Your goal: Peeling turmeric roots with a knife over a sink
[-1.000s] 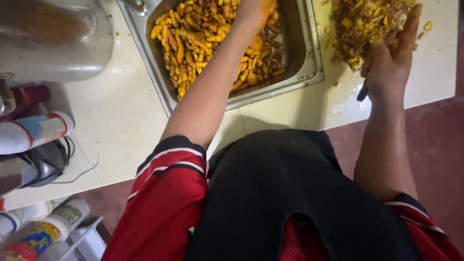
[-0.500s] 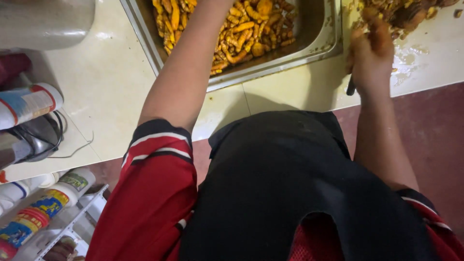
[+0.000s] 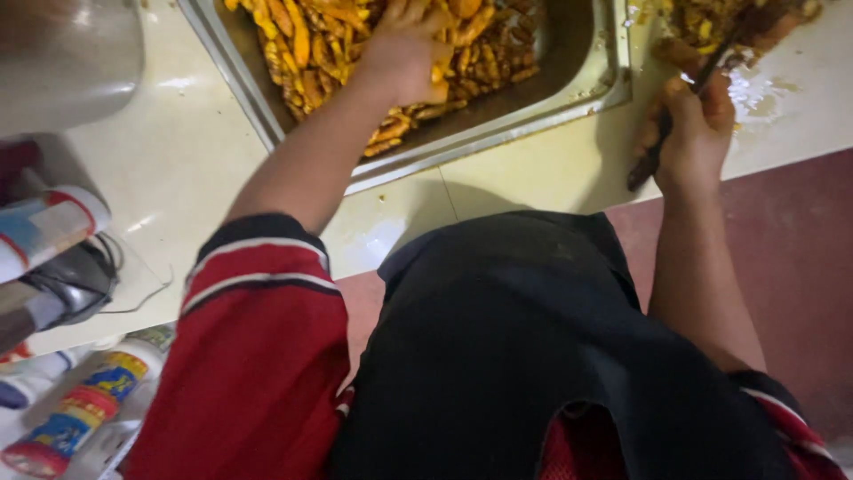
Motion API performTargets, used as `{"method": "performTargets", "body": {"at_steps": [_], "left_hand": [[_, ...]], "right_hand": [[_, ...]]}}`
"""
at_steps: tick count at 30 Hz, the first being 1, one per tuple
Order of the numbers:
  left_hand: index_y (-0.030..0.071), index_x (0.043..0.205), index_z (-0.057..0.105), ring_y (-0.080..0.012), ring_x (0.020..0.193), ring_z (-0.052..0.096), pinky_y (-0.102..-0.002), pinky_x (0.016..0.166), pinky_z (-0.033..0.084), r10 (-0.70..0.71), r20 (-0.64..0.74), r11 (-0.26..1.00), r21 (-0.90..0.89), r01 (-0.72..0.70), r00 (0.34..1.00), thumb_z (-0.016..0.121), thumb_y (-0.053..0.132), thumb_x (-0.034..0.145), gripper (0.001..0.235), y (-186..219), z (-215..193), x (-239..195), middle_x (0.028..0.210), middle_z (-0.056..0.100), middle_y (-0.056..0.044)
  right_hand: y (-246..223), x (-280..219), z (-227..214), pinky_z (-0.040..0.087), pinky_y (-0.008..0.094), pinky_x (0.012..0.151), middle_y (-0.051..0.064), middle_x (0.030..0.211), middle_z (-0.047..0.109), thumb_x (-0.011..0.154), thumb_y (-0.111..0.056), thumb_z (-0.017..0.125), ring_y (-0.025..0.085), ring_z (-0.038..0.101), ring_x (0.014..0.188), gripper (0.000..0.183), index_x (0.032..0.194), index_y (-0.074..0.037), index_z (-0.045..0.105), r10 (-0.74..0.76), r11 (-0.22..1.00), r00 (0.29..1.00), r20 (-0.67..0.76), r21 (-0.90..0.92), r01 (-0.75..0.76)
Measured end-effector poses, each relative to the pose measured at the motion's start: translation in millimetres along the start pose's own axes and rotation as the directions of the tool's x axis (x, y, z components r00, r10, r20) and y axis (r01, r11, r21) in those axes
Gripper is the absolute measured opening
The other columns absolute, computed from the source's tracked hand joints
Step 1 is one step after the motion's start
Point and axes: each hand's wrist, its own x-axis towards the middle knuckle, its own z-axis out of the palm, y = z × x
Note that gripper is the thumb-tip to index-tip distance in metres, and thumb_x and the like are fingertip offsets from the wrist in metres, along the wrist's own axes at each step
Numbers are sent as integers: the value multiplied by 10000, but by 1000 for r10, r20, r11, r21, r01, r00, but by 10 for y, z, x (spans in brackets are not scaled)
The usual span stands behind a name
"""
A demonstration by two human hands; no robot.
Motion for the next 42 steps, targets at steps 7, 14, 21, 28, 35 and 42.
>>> {"method": "performTargets", "body": {"at_steps": [7, 14, 21, 28, 35, 42], "left_hand": [[153, 1146, 717, -441, 852, 689, -546, 679, 547, -316, 70, 948, -8, 317, 946, 614, 617, 910, 531, -358, -179, 459, 955, 737, -207], [215, 1133, 705, -445, 1256, 457, -666, 1111, 263, 93, -187, 973, -190, -129, 978, 639, 18, 816, 380, 335, 159, 783, 1240, 579, -69], [172, 1242, 542, -410, 818, 686, -556, 601, 500, -430, -189, 765, -595, 245, 883, 646, 421, 983, 374, 306, -35, 1139, 981, 718, -143], [241, 1388, 557, -105, 461, 390, -340, 493, 284, -586, -166, 316, -948, 36, 793, 485, 482, 1013, 452, 409, -1075, 654, 703, 608, -13], [129, 1306, 628, -152, 1021, 429, -320, 888, 387, -562, -116, -231, -929, -290, 819, 565, 498, 964, 507, 712, -1083, 57, 1130, 444, -24], [40, 1187, 631, -225, 1140, 583, -381, 1037, 445, -343, -577, 249, -816, -521, 741, 356, 204, 1059, 345, 1265, -1810, -504, 1193, 645, -108]], "right_hand": [[-45, 18, 36, 283, 235, 369, -3, 585, 423, 1032, -146, 552, 73, 338, 400, 318, 1336, -126, 644, -74, 997, 997, 15, 11, 74], [-138, -19, 71, 317, 273, 336, 21, 608, 399, 1031, -145, 506, 129, 356, 385, 304, 1308, -80, 612, -45, 999, 998, 33, 1, 45], [-217, -4, 177, 266, 270, 306, 14, 610, 451, 948, -140, 516, 127, 365, 360, 305, 1232, -90, 615, 42, 998, 996, -80, -40, -46], [-243, -110, 265, 333, 252, 372, 16, 603, 432, 960, -95, 540, 109, 394, 424, 345, 1304, -114, 564, -102, 994, 992, -75, -39, 99], [-1091, -653, 863, 377, 204, 492, -38, 782, 495, 1067, -241, 424, 49, 414, 596, 562, 1604, -76, 398, -130, 925, 949, 288, -310, 221], [-1270, -821, 1208, 444, 407, 1173, 180, 1556, 487, 1097, -165, 526, 260, 488, 1424, 481, 1549, -59, 402, -447, 748, 665, 598, -157, 645]]}}
